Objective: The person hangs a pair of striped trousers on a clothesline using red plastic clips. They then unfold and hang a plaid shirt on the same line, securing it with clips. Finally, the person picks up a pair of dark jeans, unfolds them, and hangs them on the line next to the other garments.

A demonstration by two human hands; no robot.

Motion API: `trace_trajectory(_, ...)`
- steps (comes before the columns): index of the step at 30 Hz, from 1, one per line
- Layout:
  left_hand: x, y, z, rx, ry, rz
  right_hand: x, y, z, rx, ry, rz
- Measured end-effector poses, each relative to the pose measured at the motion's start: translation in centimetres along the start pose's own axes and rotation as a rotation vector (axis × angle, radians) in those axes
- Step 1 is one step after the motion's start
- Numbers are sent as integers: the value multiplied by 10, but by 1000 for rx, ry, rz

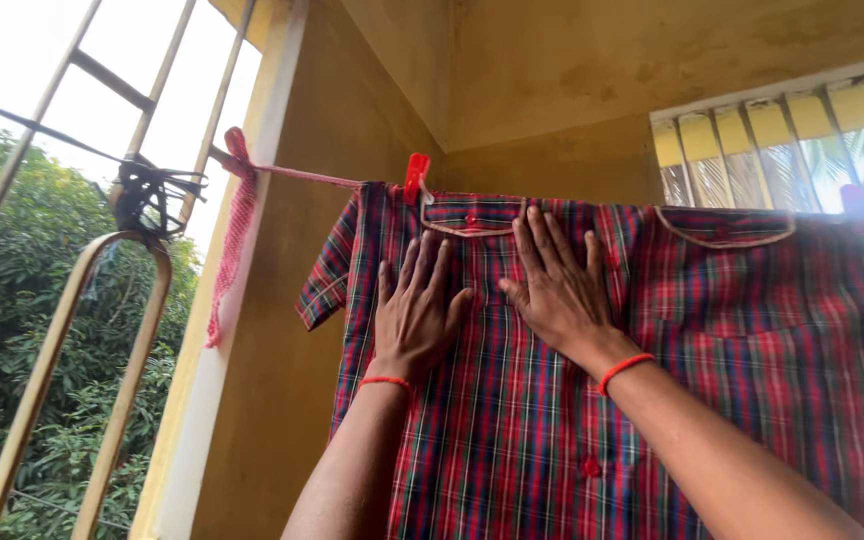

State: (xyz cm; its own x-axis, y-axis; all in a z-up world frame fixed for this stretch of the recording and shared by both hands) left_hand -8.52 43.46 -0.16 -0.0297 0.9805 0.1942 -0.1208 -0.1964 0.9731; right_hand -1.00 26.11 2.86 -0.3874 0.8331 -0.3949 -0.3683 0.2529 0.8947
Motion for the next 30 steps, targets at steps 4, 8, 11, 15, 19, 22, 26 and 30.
trace_trajectory(4, -23, -48, 7, -10, -16, 6, -11, -58, 0, 110, 67, -12)
trace_trajectory(8, -49, -86, 12, 125, -1, 8, -8, -116, -17, 125, 125, -33)
trace_trajectory(11, -67, -104, 11, 200, -21, -27, -10, -153, -33, 215, 102, -24)
trace_trajectory(15, -91, -145, 13, 246, -37, -44, -8, -210, -48, 296, 107, 26)
trace_trajectory(19, -126, -197, 15, 346, -36, -102, -5, -266, -63, 424, 138, 62)
trace_trajectory(22, -155, -245, 16, 438, -69, -172, 1, -311, -74, 492, 194, 118)
trace_trajectory(26, -195, -313, 22, 542, -98, -236, 13, -384, -85, 636, 246, 154)
trace_trajectory(30, -242, -358, 25, 623, -124, -299, 5, -451, -103, 796, 287, 167)
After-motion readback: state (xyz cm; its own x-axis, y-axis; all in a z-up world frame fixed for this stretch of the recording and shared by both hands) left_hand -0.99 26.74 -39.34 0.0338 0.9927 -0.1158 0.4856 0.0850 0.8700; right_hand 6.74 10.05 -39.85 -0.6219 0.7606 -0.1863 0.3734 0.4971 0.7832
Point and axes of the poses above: each hand's wrist, its own y-axis towards the middle knuckle, its own z-axis out of the palm, x = y × z, the point moved 6 cm from there along y, towards the middle knuckle, and after that the axes turned 5 degrees about -y, right-handed, at the moved point
